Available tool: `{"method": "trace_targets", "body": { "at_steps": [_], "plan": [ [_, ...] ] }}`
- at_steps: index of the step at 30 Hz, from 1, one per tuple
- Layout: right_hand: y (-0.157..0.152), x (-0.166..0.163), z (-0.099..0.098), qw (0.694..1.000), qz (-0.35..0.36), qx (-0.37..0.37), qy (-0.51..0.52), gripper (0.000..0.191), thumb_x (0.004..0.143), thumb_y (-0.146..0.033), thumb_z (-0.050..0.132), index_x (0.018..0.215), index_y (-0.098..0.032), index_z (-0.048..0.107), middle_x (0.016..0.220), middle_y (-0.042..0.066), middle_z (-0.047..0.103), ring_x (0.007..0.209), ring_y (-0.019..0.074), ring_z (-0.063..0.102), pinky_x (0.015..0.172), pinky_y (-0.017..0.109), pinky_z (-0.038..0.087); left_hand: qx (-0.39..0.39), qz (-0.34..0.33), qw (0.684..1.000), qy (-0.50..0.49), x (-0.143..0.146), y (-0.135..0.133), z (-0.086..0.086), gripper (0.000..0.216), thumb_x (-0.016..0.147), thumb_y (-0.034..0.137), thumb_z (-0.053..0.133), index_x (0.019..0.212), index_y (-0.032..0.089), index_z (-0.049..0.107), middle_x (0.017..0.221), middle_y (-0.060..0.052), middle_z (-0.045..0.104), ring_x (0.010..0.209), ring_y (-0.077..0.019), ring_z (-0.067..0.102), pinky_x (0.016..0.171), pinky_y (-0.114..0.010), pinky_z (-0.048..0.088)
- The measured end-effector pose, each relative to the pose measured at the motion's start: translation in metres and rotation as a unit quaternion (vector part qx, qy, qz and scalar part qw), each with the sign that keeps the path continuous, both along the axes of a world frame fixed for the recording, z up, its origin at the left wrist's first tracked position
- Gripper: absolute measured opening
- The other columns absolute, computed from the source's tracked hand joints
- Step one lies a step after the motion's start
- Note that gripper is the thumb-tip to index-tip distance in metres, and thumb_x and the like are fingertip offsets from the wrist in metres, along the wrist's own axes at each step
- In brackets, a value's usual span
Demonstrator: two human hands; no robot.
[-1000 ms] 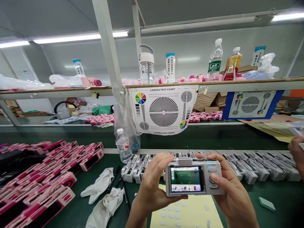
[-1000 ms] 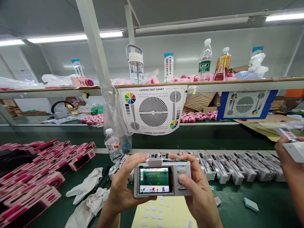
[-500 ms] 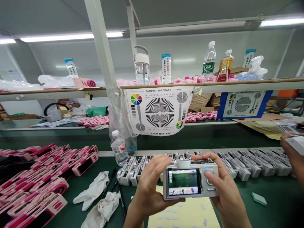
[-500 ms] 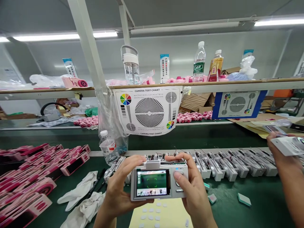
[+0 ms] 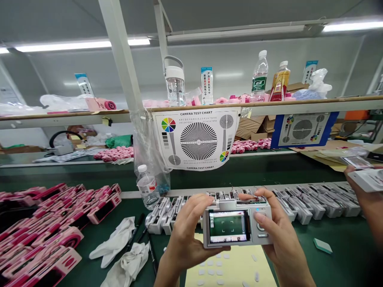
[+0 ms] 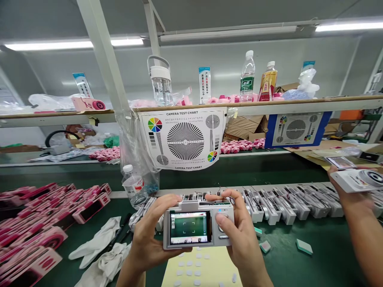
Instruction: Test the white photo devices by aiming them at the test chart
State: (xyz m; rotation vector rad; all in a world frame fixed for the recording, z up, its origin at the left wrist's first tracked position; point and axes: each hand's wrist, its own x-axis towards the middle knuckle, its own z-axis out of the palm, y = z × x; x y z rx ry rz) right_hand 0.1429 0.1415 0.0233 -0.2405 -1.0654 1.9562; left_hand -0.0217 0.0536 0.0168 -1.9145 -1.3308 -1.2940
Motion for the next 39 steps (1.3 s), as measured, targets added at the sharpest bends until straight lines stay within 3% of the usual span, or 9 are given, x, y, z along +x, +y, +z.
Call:
{"method": "trace_targets", "body": {
  "at_steps": [28,39],
  "plan": [
    [0.0009,0.0005,-0.0006,1.000,0.009,0.020,0.000,0.029,0.076,-0.024,0.064,0.096,-0.031,0.045,0.105,-0.001,0.068,0.083,0.0209,0.067,0.067,0.033,0.053,0.006,0.005,1.000,-0.002,-0.0010,0.0007,-0.0001,0.069,0.066,0.053,0.069,0.120,0.019,0.045,0.103,-0.013,0.063,0.097,-0.0278,0.061,0.082,-0.040,0.052],
    [0.0014,0.0009,-0.0015,1.000,0.013,0.014,-0.001,0.029,0.076,-0.023,0.065,0.096,-0.029,0.045,0.106,0.002,0.067,0.084,0.0223,0.067,0.065,0.033,0.054,0.001,0.000,1.000,-0.003,-0.0017,-0.0004,-0.0001,0.068,0.066,0.052,0.069,0.119,0.018,0.045,0.104,-0.013,0.062,0.098,-0.0274,0.060,0.083,-0.040,0.051]
  ]
}}
